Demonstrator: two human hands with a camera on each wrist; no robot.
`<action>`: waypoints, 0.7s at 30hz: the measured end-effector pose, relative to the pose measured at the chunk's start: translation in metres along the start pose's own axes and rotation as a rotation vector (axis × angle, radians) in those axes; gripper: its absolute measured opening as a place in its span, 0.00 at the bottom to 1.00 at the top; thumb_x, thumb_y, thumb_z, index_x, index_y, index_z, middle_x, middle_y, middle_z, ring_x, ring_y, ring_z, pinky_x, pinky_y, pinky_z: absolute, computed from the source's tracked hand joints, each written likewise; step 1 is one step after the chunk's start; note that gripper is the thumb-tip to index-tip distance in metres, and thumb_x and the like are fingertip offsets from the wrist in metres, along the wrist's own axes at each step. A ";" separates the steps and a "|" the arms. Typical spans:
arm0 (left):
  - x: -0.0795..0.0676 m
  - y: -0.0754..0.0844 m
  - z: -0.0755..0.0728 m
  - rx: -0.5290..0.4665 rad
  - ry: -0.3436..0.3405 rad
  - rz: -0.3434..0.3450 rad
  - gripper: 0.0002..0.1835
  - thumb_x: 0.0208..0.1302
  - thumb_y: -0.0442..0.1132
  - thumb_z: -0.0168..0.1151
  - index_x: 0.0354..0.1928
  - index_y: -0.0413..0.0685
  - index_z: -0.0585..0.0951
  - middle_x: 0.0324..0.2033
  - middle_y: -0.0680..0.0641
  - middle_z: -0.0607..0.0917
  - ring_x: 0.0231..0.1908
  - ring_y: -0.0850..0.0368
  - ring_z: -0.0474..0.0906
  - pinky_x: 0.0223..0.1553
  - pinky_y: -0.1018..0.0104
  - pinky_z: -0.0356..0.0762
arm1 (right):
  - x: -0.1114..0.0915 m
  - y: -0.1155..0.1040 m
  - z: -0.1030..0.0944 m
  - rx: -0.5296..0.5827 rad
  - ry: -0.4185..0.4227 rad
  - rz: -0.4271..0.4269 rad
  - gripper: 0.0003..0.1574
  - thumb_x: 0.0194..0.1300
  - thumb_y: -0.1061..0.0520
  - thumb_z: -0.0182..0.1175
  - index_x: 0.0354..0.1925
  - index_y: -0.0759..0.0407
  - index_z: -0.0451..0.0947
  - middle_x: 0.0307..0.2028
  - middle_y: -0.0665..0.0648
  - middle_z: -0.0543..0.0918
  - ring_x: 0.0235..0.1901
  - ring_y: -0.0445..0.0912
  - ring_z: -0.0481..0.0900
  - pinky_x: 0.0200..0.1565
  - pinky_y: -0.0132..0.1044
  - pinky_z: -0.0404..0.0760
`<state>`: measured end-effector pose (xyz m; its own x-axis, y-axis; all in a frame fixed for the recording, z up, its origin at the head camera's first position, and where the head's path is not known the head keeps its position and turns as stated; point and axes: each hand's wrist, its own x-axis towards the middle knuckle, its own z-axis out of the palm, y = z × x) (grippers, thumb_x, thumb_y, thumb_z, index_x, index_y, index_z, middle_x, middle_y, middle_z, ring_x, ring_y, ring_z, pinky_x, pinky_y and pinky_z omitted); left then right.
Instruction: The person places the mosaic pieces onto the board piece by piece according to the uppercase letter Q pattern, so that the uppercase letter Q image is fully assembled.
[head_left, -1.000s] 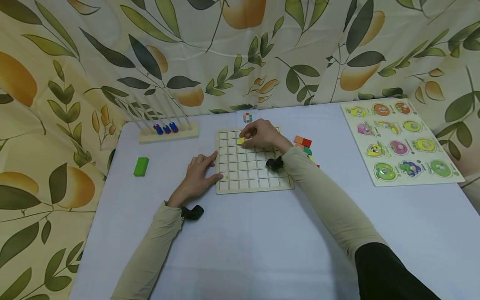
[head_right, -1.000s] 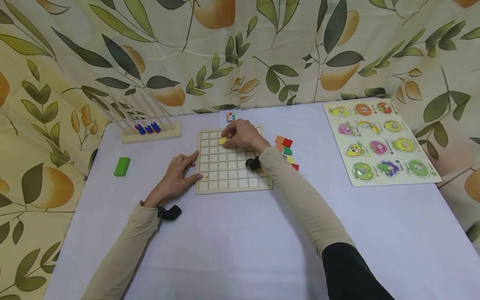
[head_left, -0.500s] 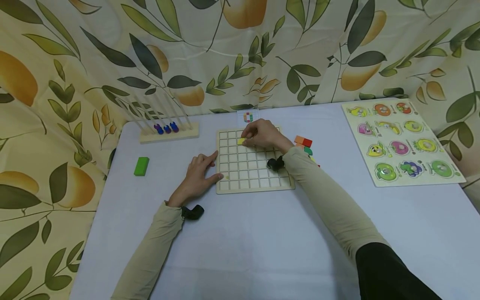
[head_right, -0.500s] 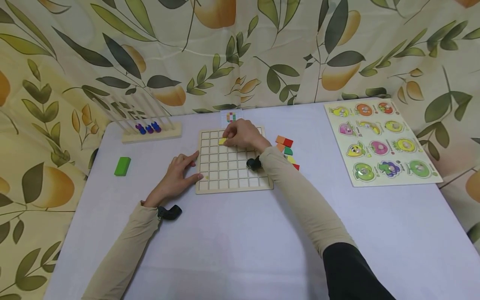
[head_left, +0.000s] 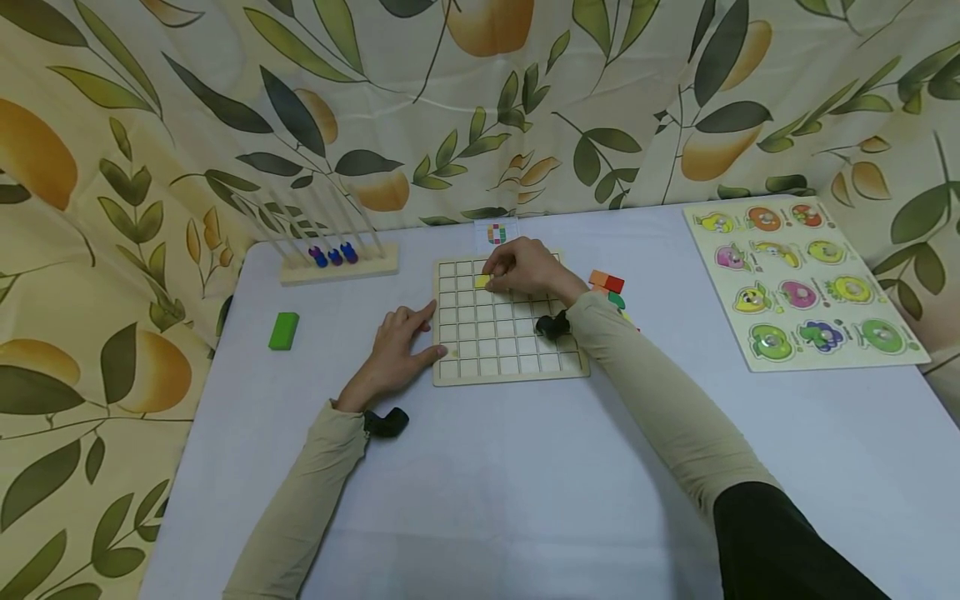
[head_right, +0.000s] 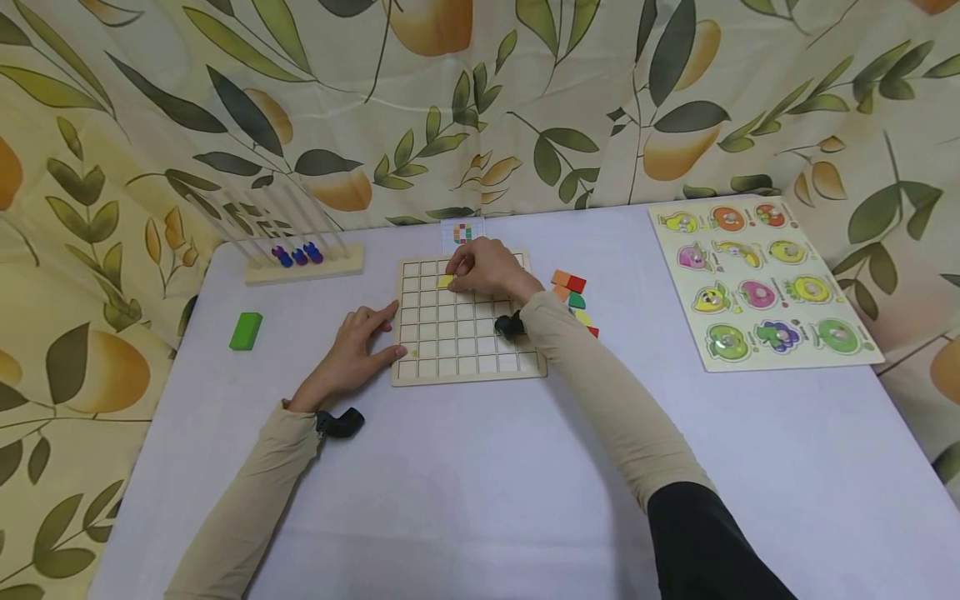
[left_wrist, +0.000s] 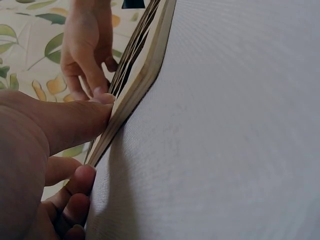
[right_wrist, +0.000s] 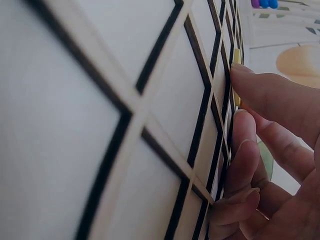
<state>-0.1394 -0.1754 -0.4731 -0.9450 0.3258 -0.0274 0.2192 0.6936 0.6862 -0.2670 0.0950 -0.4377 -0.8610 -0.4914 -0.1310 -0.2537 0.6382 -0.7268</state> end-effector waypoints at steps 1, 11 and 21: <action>0.000 0.000 0.000 0.001 0.001 0.001 0.42 0.72 0.45 0.70 0.82 0.43 0.63 0.49 0.43 0.75 0.45 0.49 0.60 0.52 0.56 0.55 | 0.000 0.000 0.000 0.000 0.001 -0.001 0.11 0.65 0.57 0.75 0.46 0.58 0.90 0.36 0.55 0.87 0.37 0.47 0.79 0.47 0.41 0.75; 0.000 0.000 -0.001 -0.008 0.001 0.014 0.43 0.70 0.44 0.71 0.82 0.43 0.63 0.48 0.43 0.75 0.44 0.49 0.60 0.51 0.57 0.54 | 0.001 0.002 -0.002 0.015 -0.009 -0.003 0.13 0.65 0.57 0.75 0.47 0.59 0.90 0.35 0.54 0.87 0.36 0.46 0.81 0.48 0.41 0.77; 0.000 0.000 -0.001 -0.015 0.001 0.021 0.43 0.70 0.44 0.71 0.81 0.42 0.63 0.48 0.41 0.75 0.44 0.49 0.60 0.52 0.56 0.55 | -0.007 0.009 -0.013 0.031 0.022 -0.037 0.17 0.64 0.57 0.77 0.50 0.60 0.88 0.39 0.58 0.88 0.42 0.51 0.85 0.54 0.48 0.81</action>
<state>-0.1393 -0.1760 -0.4725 -0.9404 0.3399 -0.0121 0.2357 0.6769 0.6973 -0.2693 0.1117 -0.4348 -0.8607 -0.5013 -0.0889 -0.2722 0.6006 -0.7518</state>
